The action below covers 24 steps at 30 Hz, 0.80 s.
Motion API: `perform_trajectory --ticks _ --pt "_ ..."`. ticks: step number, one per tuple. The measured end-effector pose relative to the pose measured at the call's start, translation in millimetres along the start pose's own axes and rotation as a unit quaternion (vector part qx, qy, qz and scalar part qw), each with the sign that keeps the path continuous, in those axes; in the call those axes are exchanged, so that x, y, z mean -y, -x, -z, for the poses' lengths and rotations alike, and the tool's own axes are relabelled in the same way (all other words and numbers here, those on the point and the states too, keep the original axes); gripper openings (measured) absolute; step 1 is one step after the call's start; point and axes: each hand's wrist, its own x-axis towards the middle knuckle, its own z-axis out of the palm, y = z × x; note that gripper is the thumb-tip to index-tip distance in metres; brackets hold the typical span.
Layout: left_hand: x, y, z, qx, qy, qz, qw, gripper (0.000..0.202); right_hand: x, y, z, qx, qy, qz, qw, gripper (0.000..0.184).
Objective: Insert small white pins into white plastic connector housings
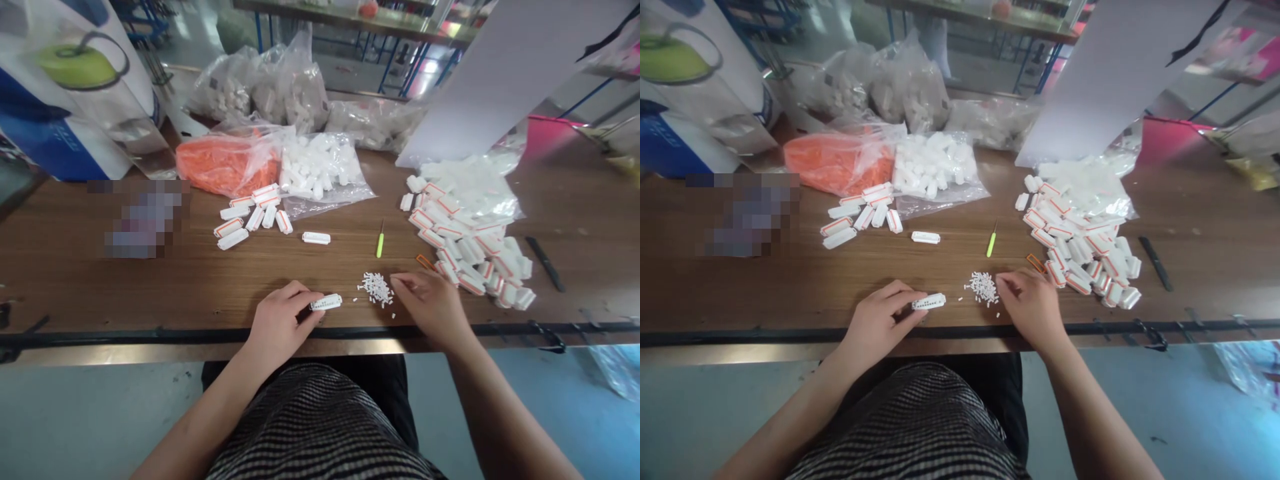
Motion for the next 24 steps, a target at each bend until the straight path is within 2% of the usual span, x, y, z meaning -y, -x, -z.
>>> perform_trajectory --ticks 2,4,7,11,15,19,24 --pt "0 0 0.3 -0.001 0.0 -0.003 1.0 0.018 -17 0 5 0.013 0.001 -0.024 1.0 0.02" --pt "0 -1 0.8 -0.001 -0.002 -0.005 1.0 0.018 -25 1 5 0.034 -0.005 -0.016 0.999 0.021" --pt "-1 -1 1.7 -0.002 -0.001 -0.008 1.0 0.018 -24 1 1 0.042 0.014 -0.014 0.999 0.023" --pt "-2 -1 2.6 0.004 -0.002 -0.006 1.0 0.018 -25 -1 -1 0.034 0.044 -0.054 0.997 0.027" --pt "-3 -1 2.8 0.005 -0.006 -0.003 1.0 0.017 -35 -2 3 0.056 -0.015 -0.095 0.994 0.027" --pt "-3 -1 2.6 0.002 -0.007 -0.007 1.0 0.017 -42 -2 3 0.058 -0.095 -0.059 0.992 0.023" --pt "-2 -1 2.0 0.004 -0.001 -0.006 1.0 0.017 -41 -3 3 0.07 -0.078 -0.041 0.994 0.022"
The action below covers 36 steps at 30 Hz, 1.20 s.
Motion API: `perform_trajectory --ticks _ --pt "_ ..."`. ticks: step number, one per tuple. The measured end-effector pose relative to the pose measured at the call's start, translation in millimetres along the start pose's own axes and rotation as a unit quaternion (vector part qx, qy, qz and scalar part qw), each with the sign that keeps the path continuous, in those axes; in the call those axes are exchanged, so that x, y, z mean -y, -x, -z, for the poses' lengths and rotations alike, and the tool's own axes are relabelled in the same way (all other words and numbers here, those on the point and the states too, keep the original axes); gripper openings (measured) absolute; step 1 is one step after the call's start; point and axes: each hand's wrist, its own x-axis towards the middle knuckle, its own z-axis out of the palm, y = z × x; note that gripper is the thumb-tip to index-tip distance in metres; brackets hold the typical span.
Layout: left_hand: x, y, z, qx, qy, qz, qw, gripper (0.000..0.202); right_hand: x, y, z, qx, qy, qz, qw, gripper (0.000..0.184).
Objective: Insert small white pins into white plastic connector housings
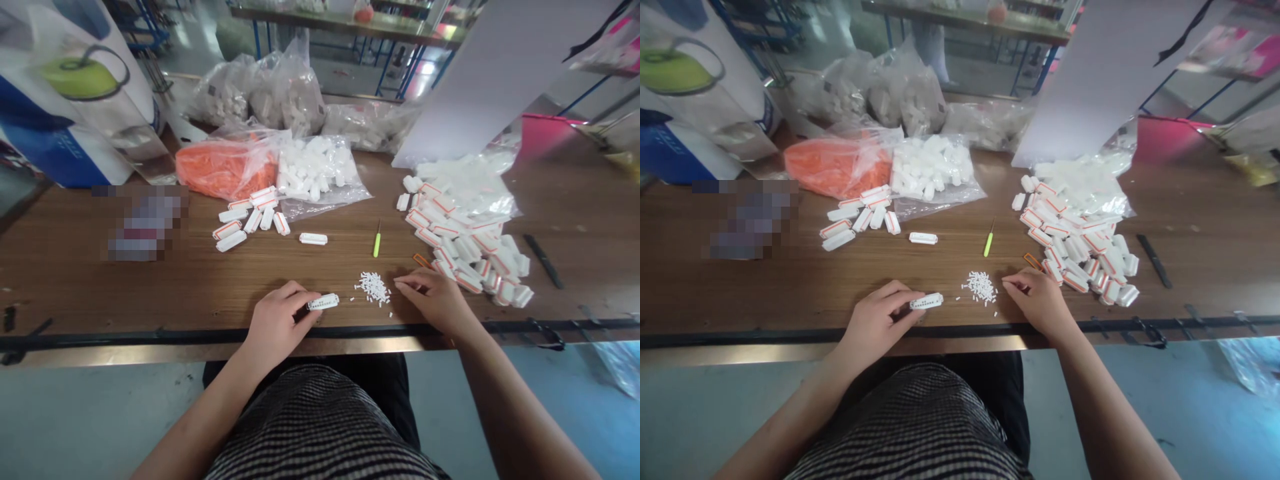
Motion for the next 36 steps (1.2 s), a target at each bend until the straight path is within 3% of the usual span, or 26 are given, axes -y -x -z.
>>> perform_trajectory --ticks 5,12,16,20,24,29,36 --pt "-1 0 -0.3 0.001 0.006 0.009 1.0 0.018 1 3 0 -0.012 0.011 -0.028 0.999 0.023" --pt "-1 1 -1.3 -0.003 -0.006 0.001 1.0 0.017 -2 9 -6 -0.057 0.012 -0.016 0.998 0.024" --pt "0 1 -1.9 -0.012 -0.004 -0.01 1.0 0.018 17 13 -13 -0.074 -0.052 -0.047 0.995 0.023" --pt "-1 2 -1.8 -0.011 -0.002 -0.006 1.0 0.017 59 15 -28 -0.025 -0.129 0.033 0.991 0.017" --pt "-1 2 -2.1 -0.01 0.0 -0.007 1.0 0.017 92 13 -44 0.039 -0.133 0.105 0.985 0.014" --pt "-2 2 -2.2 -0.003 -0.004 -0.007 1.0 0.015 96 9 -53 0.03 -0.088 0.131 0.987 0.014" --pt "-1 2 -1.7 -0.006 -0.003 -0.008 1.0 0.016 97 9 -49 0.019 -0.011 0.192 0.981 0.014"
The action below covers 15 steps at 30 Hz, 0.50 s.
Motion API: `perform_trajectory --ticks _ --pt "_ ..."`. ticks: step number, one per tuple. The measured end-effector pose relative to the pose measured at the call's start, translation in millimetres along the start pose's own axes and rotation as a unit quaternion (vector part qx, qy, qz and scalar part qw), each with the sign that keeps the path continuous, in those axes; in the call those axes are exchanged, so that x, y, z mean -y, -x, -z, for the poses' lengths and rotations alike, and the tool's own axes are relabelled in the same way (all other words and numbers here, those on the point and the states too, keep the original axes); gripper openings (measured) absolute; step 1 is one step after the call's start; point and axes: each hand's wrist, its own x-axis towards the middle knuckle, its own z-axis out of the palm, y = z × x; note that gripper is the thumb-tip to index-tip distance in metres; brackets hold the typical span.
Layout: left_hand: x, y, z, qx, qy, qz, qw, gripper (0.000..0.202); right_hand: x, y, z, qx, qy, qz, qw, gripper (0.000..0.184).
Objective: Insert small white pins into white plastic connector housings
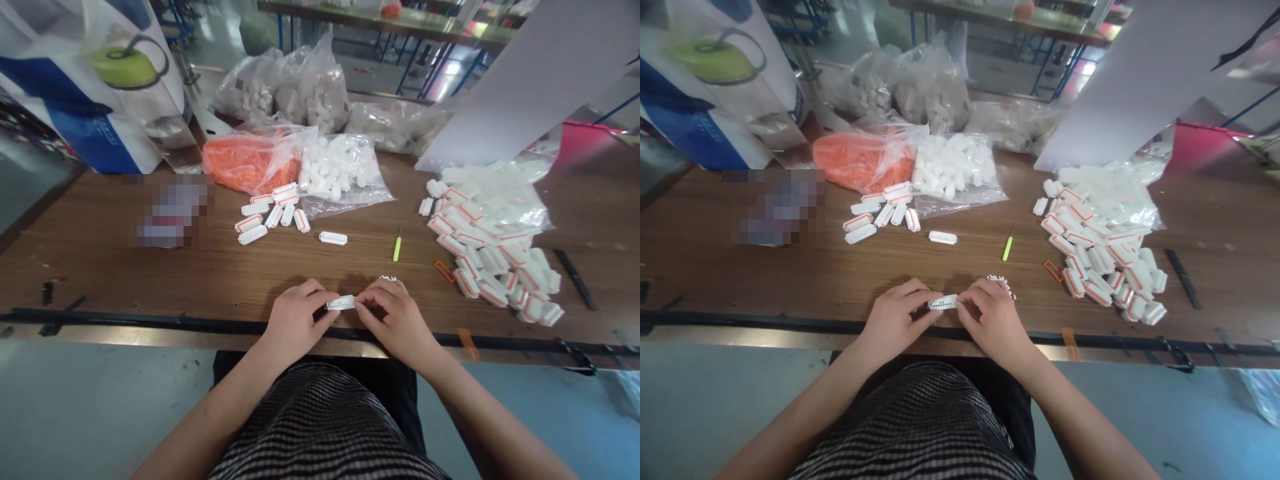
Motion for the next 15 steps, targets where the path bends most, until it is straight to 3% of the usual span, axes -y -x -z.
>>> perform_trajectory --ticks 5,15 --pt "0.0 0.6 0.3 0.002 0.005 0.007 1.0 0.017 4.3 -2.8 3.3 0.015 0.081 0.059 0.995 0.018" --pt "0.1 0.7 -0.8 -0.001 0.008 0.009 1.0 0.017 10.6 -2.5 3.3 0.025 0.177 0.113 0.977 0.023"
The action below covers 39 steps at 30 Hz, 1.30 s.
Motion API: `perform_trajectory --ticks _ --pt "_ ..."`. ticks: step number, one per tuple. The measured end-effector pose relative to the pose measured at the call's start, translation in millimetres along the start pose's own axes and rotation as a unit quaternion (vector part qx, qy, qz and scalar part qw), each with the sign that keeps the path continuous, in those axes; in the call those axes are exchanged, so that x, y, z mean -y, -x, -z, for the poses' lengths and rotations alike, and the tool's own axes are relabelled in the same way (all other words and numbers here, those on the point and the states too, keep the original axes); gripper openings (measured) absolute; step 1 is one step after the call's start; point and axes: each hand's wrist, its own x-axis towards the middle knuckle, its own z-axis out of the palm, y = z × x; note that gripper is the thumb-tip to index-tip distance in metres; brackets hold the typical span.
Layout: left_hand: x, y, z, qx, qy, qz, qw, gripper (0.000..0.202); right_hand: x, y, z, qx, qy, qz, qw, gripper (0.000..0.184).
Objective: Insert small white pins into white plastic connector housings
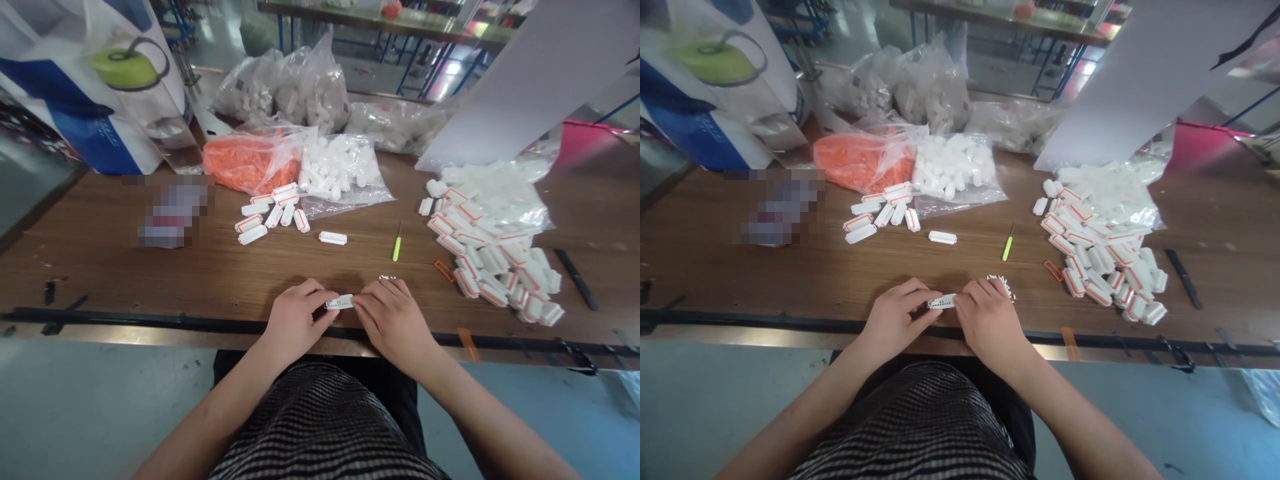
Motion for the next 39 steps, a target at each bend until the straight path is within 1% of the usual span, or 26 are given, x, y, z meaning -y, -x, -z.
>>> perform_trajectory --ticks 3,6,8,12,14,15,17,19,21,23,26,28,31,35,39 --pt "0 0 0.0 -0.002 -0.003 -0.001 1.0 0.018 -1 6 -1 -0.019 -0.03 0.003 0.999 0.021" --pt "1 0 0.0 -0.007 -0.003 -0.007 1.0 0.018 -3 12 -3 -0.06 -0.07 -0.02 0.996 0.023" --pt "1 0 -0.1 -0.008 -0.001 -0.01 1.0 0.018 -3 13 -3 -0.075 -0.07 -0.026 0.994 0.022" --pt "1 1 -0.6 -0.008 0.0 -0.006 1.0 0.017 6 11 -6 -0.048 -0.007 -0.001 0.999 0.019" --pt "0 1 -0.6 -0.011 -0.003 -0.007 1.0 0.016 9 10 -7 -0.039 0.019 -0.004 0.999 0.019" --pt "0 1 -0.6 -0.011 -0.005 -0.007 1.0 0.016 9 9 -8 -0.037 0.014 -0.011 0.999 0.02" --pt "-1 0 -0.2 -0.011 -0.007 -0.008 1.0 0.016 7 9 -9 -0.04 -0.04 -0.032 0.998 0.019" --pt "-1 0 0.4 -0.007 -0.007 -0.006 1.0 0.016 4 10 -10 -0.049 -0.116 -0.059 0.99 0.019" --pt "-1 0 0.8 -0.002 -0.005 -0.004 1.0 0.016 1 11 -11 -0.054 -0.156 -0.073 0.984 0.02" --pt "-1 0 0.7 0.002 -0.006 -0.001 1.0 0.016 1 11 -13 -0.054 -0.13 -0.069 0.988 0.022" --pt "-1 0 0.4 0.003 -0.009 0.004 1.0 0.016 3 10 -14 -0.048 -0.039 -0.039 0.997 0.023" --pt "-2 0 0.4 0.003 -0.013 0.008 1.0 0.015 3 8 -13 -0.036 -0.001 -0.013 0.999 0.023" --pt "-3 -1 0.7 0.011 -0.026 0.005 1.0 0.016 3 3 -11 -0.031 0.001 0.006 1.0 0.022" --pt "-4 -3 -0.5 0.016 -0.055 0.019 0.998 0.012 7 -1 -11 -0.038 -0.021 0.001 0.999 0.026" --pt "-3 -3 -3.2 -0.003 -0.031 0.041 0.999 0.018 12 -2 -13 -0.056 0.011 0.024 0.998 0.022"
